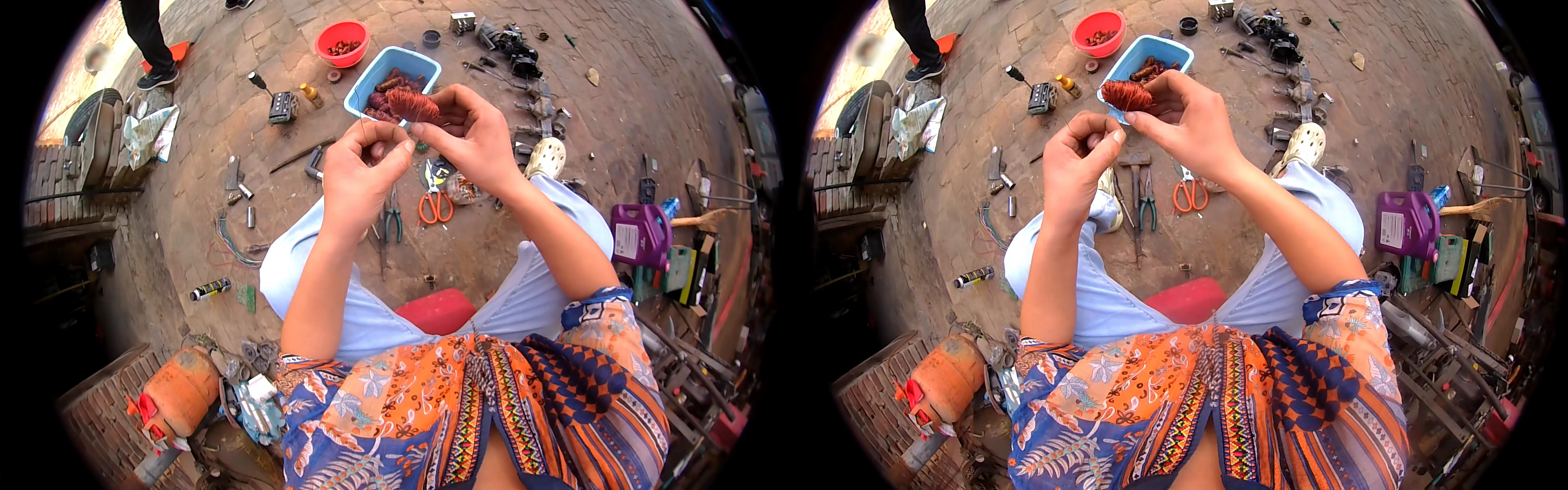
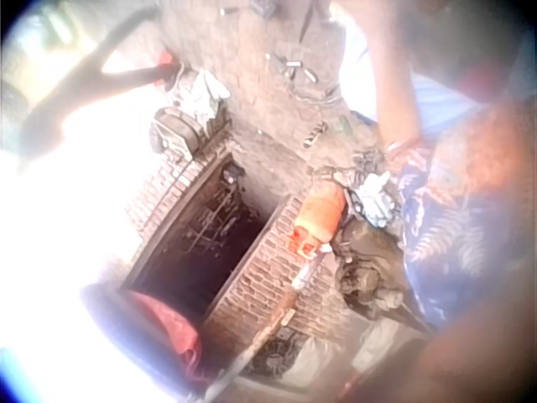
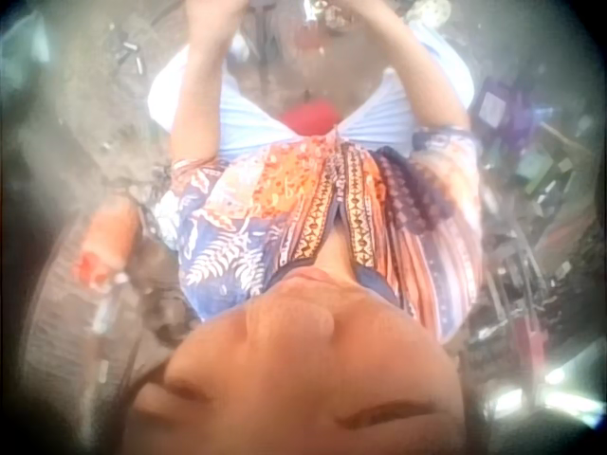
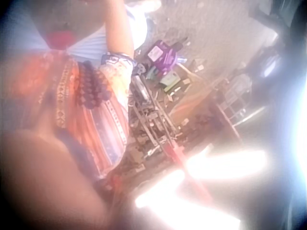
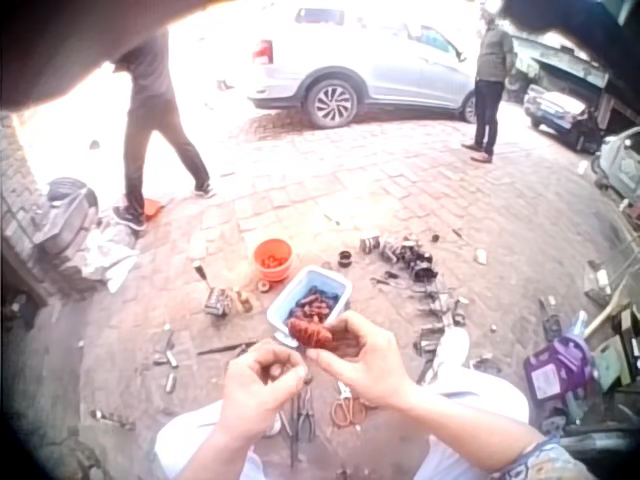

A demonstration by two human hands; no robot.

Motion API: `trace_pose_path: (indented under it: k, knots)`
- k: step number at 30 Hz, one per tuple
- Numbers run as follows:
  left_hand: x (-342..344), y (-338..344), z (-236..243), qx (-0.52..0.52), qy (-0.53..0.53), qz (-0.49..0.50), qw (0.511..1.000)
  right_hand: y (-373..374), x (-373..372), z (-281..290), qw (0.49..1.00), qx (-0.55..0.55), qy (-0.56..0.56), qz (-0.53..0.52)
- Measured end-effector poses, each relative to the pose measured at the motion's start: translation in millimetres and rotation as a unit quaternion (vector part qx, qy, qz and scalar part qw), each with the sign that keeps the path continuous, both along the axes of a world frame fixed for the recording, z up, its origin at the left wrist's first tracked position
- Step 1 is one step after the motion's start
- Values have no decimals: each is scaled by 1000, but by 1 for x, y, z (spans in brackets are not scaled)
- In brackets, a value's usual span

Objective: The person sits on the ground and winds copper wire around a green motor stator. They use pliers to cut the wire and tuck the ends into the stator slots. The person handles the stator and wire repeatedly, adjusting the winding and securing the ends.

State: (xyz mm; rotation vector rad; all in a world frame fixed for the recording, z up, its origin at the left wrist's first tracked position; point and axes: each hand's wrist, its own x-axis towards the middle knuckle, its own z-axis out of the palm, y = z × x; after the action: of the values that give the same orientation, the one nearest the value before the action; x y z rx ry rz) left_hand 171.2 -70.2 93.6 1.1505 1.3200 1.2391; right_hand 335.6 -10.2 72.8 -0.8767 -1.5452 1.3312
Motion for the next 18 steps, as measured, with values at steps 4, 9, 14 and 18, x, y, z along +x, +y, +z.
trace_pose_path:
  k: [4,9,14,18]
  knots:
    - [-2,4,-1,-8,13,39,999,0,0,1,994,-94,49,30]
    - [-3,7,-5,60,137,53,987,-1,-1,8,975,-199,78,62]
    - [8,6,-1,141,275,93,946,-1,3,4,985,-165,9,52]
    - [7,6,-5,146,253,101,951,-2,2,5,983,-170,14,71]
